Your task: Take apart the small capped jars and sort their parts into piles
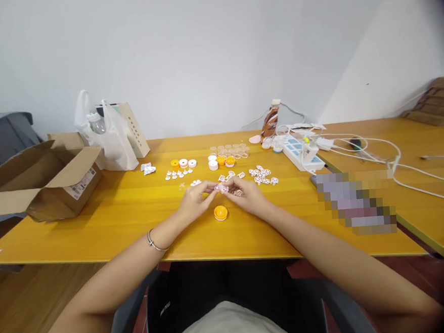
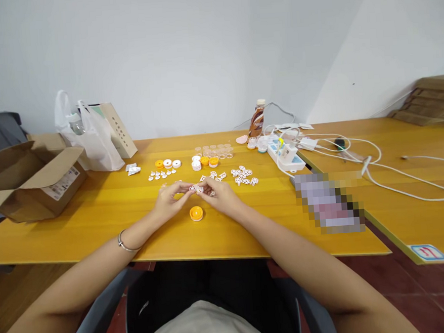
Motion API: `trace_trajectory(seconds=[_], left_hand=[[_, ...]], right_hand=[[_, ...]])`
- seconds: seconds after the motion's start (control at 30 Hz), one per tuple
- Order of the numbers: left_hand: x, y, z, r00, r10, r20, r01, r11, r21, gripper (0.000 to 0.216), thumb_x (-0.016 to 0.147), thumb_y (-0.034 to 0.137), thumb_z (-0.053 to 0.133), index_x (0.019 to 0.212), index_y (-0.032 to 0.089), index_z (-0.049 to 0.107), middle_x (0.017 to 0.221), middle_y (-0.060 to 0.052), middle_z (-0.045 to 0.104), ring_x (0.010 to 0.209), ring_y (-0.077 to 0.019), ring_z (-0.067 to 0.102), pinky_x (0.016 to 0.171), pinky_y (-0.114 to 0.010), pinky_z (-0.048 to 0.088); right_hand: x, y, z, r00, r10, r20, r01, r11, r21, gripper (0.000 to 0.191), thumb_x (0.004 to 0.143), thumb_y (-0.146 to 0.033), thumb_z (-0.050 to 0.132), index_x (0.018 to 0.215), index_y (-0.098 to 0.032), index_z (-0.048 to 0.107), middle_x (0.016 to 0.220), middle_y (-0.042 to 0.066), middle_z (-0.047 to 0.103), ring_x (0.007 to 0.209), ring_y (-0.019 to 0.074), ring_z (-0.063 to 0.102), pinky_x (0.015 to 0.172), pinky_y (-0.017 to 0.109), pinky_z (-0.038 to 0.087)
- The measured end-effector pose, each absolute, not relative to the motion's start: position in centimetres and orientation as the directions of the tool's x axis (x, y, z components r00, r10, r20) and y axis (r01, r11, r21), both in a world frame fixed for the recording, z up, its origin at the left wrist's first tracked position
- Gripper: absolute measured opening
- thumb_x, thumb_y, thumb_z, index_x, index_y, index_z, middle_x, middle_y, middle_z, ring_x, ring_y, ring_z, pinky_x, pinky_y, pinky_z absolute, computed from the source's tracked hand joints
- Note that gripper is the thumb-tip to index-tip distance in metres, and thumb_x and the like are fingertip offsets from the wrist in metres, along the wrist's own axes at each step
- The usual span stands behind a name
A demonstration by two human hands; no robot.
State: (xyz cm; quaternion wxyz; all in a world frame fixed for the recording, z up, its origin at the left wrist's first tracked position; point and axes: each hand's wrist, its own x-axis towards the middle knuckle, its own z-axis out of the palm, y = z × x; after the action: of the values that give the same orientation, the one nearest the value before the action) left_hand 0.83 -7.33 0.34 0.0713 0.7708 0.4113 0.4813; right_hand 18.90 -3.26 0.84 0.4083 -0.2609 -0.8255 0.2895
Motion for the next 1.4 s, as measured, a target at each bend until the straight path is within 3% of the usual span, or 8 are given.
trace_trajectory(seconds=[0.13,0.37,0.53,0.77,0.93,1.03,1.27,1.4], left_hand=[[1.2,-7.5,0.3,0.140,0.748,0.649,0.558,-0.601,0.572,0.012,0.078,0.027,0.057,0.080,0.016,0.060,0.078,-0.004,0.069,0.069,-0.0142,0.066,0.066,-0.025,0.054],[0.9,-6.3,0.1,-0.114,0.896,0.430,0.251,-0.392,0.885,0.021,0.071,0.031,0.064,0.076,0.013,0.052,0.065,-0.001,0.063,0.057,-0.0109,0.062,0.058,-0.024,0.053],[0.1,-5.6,0.0,-0.116,0.900,0.421,0.220,-0.390,0.894,0.023,0.072,0.031,0.063,0.083,0.013,0.054,0.069,-0.001,0.062,0.059,-0.0096,0.061,0.062,-0.024,0.052],[0.3,-5.9,0.1,-0.045,0.907,0.419,0.319,-0.384,0.866,0.021,0.075,0.030,0.059,0.088,0.014,0.056,0.072,-0.001,0.063,0.062,-0.0105,0.062,0.062,-0.023,0.049],[0.3,-6.0,0.3,-0.013,0.915,0.404,0.332,-0.377,0.864,0.022,0.077,0.030,0.057,0.093,0.015,0.058,0.075,-0.002,0.064,0.065,-0.0116,0.062,0.065,-0.024,0.049],[0.4,-6.1,0.3,0.004,0.919,0.393,0.311,-0.375,0.873,0.022,0.078,0.030,0.057,0.095,0.015,0.058,0.077,-0.002,0.064,0.067,-0.0122,0.063,0.068,-0.025,0.049],[0.8,-6.6,0.5,0.113,0.912,0.395,0.204,-0.411,0.889,0.026,0.078,0.031,0.058,0.098,0.015,0.054,0.066,0.000,0.060,0.060,-0.0103,0.059,0.063,-0.023,0.047],[1.0,-7.0,0.6,0.169,0.905,0.391,0.168,-0.418,0.893,0.032,0.079,0.030,0.058,0.106,0.016,0.048,0.065,0.002,0.058,0.058,-0.0089,0.058,0.062,-0.022,0.046]], right_hand=[[18.7,-3.3,0.6,-0.501,0.711,0.494,0.210,0.654,-0.727,0.015,0.075,-0.033,0.058,0.076,-0.019,0.053,0.065,0.000,0.059,0.056,0.0119,0.055,0.056,0.025,0.047],[19.2,-2.6,0.9,-0.478,0.658,0.583,0.282,0.743,-0.608,0.018,0.080,-0.035,0.052,0.091,-0.021,0.060,0.081,0.004,0.064,0.071,0.0160,0.058,0.069,0.030,0.048],[20.4,-0.3,0.6,-0.314,0.766,0.561,0.435,0.642,-0.632,0.026,0.076,-0.040,0.059,0.092,-0.020,0.063,0.078,0.004,0.062,0.071,0.0173,0.057,0.070,0.032,0.046],[20.9,2.0,-1.3,-0.359,0.744,0.564,0.622,0.641,-0.450,0.026,0.075,-0.039,0.061,0.096,-0.024,0.069,0.089,0.008,0.057,0.088,0.0234,0.051,0.083,0.041,0.040],[20.5,1.9,-1.4,-0.376,0.785,0.492,0.663,0.599,-0.449,0.029,0.074,-0.042,0.062,0.096,-0.024,0.069,0.094,0.009,0.057,0.093,0.0265,0.050,0.084,0.043,0.039],[20.3,1.1,-0.7,-0.356,0.773,0.526,0.617,0.617,-0.489,0.030,0.074,-0.043,0.061,0.096,-0.023,0.068,0.093,0.009,0.059,0.094,0.0263,0.051,0.086,0.045,0.039],[19.2,-2.5,0.8,-0.564,0.620,0.546,0.231,0.753,-0.617,0.032,0.078,-0.037,0.058,0.108,-0.025,0.058,0.096,0.006,0.063,0.088,0.0192,0.059,0.080,0.037,0.047],[18.6,-3.4,0.9,-0.586,0.594,0.551,0.184,0.760,-0.623,0.024,0.081,-0.031,0.054,0.102,-0.023,0.061,0.095,0.006,0.065,0.082,0.0172,0.061,0.077,0.034,0.049]])
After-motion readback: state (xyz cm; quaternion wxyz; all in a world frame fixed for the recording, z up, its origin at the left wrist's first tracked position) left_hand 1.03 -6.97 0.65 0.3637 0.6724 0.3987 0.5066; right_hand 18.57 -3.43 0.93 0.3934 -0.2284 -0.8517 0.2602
